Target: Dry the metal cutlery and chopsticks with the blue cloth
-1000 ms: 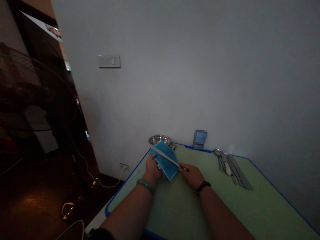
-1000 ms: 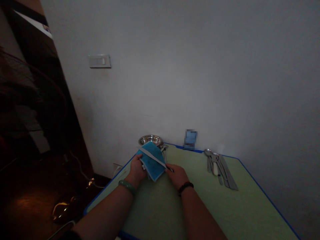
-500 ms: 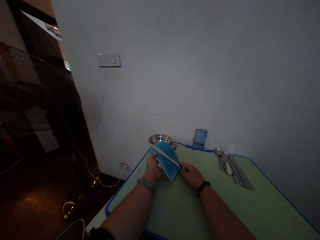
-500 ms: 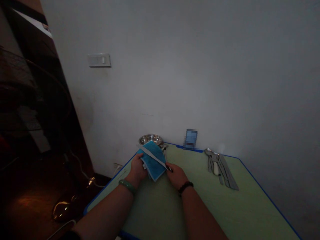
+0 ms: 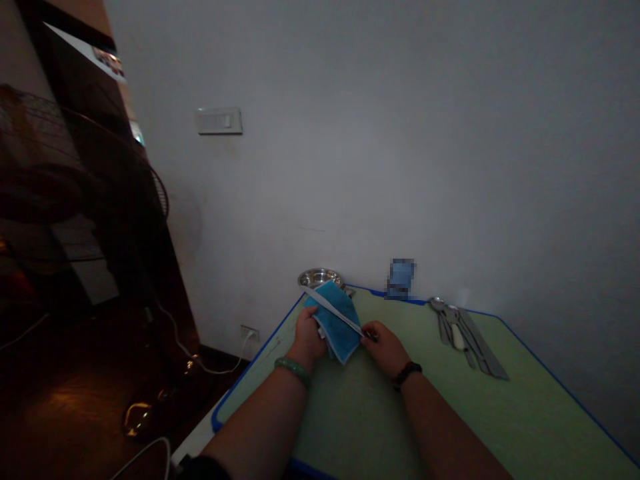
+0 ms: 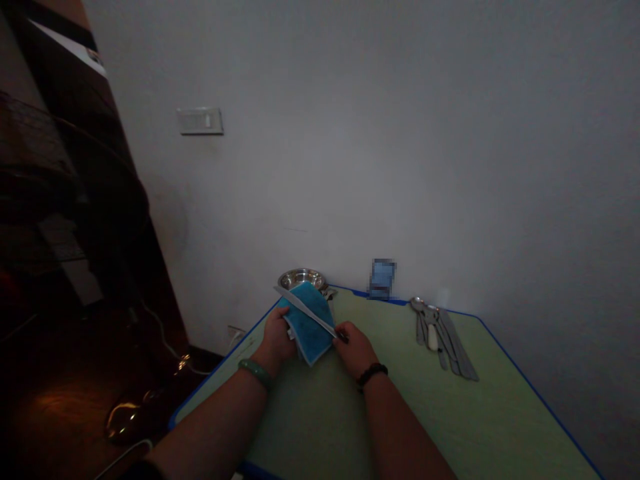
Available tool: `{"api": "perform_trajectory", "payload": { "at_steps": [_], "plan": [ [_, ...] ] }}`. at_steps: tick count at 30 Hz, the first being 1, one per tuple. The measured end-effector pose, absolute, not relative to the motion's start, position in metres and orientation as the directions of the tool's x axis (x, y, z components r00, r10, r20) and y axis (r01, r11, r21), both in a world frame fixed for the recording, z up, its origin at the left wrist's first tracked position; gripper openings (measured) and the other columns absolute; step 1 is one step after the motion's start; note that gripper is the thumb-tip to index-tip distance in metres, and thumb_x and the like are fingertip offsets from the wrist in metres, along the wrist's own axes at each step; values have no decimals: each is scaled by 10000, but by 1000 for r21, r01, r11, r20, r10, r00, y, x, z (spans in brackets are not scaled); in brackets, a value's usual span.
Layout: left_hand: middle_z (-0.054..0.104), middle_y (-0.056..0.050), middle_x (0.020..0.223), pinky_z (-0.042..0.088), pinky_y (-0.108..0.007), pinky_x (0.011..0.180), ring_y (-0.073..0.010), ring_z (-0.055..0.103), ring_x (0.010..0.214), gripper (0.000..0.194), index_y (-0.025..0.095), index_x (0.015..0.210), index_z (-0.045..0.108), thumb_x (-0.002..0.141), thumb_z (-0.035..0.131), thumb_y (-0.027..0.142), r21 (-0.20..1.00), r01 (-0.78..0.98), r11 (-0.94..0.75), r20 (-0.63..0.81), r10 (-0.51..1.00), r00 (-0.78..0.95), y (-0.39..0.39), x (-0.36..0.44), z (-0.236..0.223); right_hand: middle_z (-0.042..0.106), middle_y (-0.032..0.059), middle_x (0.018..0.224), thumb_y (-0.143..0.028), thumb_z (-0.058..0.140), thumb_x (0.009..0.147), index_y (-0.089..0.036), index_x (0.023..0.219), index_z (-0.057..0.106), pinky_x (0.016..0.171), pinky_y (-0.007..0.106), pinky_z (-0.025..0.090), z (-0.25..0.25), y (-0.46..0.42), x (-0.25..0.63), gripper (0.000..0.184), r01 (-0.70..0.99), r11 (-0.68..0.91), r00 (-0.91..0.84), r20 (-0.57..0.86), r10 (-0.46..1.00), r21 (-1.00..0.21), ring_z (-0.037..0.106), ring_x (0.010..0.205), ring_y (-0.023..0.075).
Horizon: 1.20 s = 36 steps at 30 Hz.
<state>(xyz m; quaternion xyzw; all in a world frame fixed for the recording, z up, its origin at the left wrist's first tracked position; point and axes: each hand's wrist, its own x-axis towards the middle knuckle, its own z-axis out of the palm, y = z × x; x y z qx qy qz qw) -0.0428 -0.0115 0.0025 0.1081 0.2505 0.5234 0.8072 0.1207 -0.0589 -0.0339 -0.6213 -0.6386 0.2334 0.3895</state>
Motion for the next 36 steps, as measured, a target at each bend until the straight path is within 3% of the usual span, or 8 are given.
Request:
{"api": "perform_trajectory", "payload": {
  "at_steps": [6,19,36],
  "plan": [
    [674,-95,639,512,-429,679,-262,650,655,352,83,894,621,641,461,270,449,-759,471,-247,882,401,-11,-43,0,602,40,885,-266,525,702,-184,840,564,768,289,420,-33,-59,120,165,620,130,98,240,966,-773,561,831,168],
    [693,-123,781,480,-458,768,-293,645,786,407,79,974,600,649,450,275,417,-732,539,-231,842,488,-9,-41,-4,614,32,861,-282,544,706,-190,840,563,744,288,434,-36,-57,120,164,615,118,90,219,972,-779,573,809,165],
    [689,-108,716,485,-455,742,-292,644,773,349,97,890,610,607,459,234,440,-664,605,-189,785,590,-11,-42,-6,619,25,824,-298,541,704,-193,810,550,713,281,442,-36,-57,119,149,591,125,92,221,971,-797,577,775,160]
  ]
}}
